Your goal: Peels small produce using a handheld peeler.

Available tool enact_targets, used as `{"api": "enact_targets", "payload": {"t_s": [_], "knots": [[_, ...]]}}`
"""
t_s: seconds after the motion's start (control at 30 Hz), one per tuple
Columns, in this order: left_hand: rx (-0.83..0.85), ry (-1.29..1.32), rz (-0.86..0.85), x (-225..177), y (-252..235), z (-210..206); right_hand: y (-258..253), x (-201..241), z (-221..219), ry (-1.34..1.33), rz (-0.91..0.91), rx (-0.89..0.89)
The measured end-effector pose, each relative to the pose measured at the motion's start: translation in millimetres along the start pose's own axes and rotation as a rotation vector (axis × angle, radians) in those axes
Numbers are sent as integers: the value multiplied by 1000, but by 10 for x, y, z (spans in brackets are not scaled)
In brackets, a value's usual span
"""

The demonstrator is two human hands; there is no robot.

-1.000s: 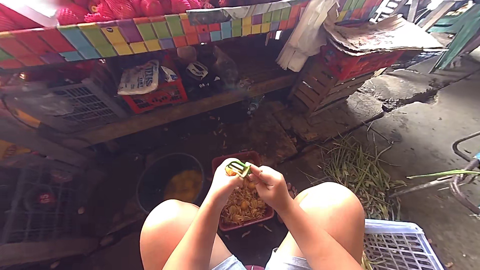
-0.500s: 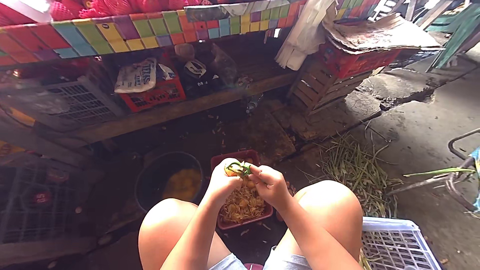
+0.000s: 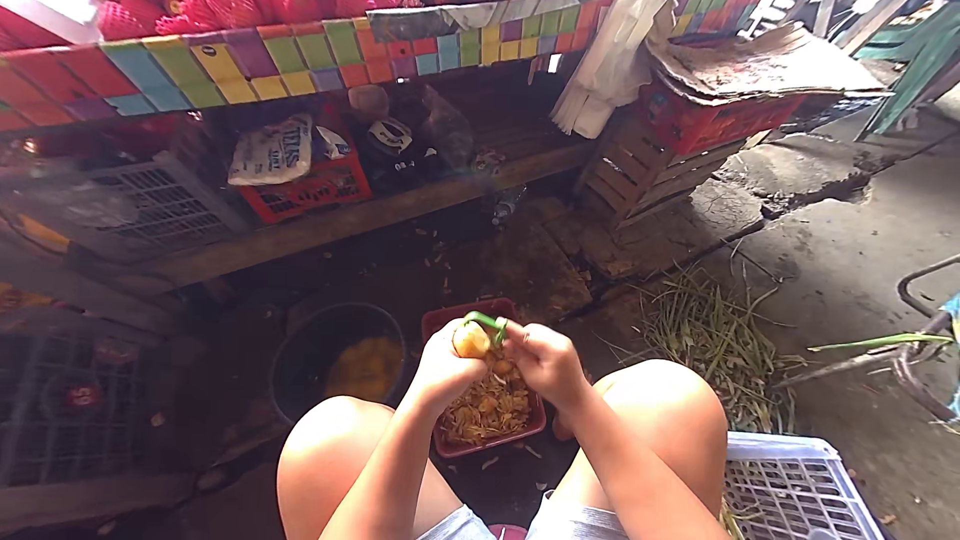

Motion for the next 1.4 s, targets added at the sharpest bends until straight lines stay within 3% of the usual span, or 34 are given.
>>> {"api": "enact_targets", "payload": {"t_s": [0.1, 0.27, 0.37, 0.47, 0.57, 0.67, 0.83, 1.03, 1.2, 1.4], "knots": [[48, 27, -27, -63, 72, -35, -20, -324, 30, 79, -182, -26], [22, 32, -53, -37, -1, 5, -21, -194, 126, -138, -261, -132], [2, 41, -56, -24, -17, -15, 20, -31, 107, -184, -142, -130], [18, -20, -48, 3, -16, -28, 15, 53, 31, -67, -4, -35], [125, 2, -102, -86, 69, -87, -6, -202, -3, 137, -52, 34], [68, 14, -74, -73, 29, -32, 9, -251, 59, 25, -141, -33], [-9, 79, -9, -25, -11, 16, 72, 51, 56, -189, -69, -92], [24, 186, 28, 14, -2, 13, 75, -111, -19, -130, -104, -86], [154, -114, -73, 30, 89, -211, 119, -271, -154, -16, -338, 68], [47, -100, -144, -15, -41, -63, 77, -393, -38, -247, -579, -46]]}}
Point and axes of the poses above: each hand's wrist, its own y-axis away from the middle knuckle, its own z-axis out of the back of the hand, x = y × z, the point moved 9 cm from there along -y, towards the middle knuckle, and after that the axes turned 10 degrees about -x, right-handed, at the moved point
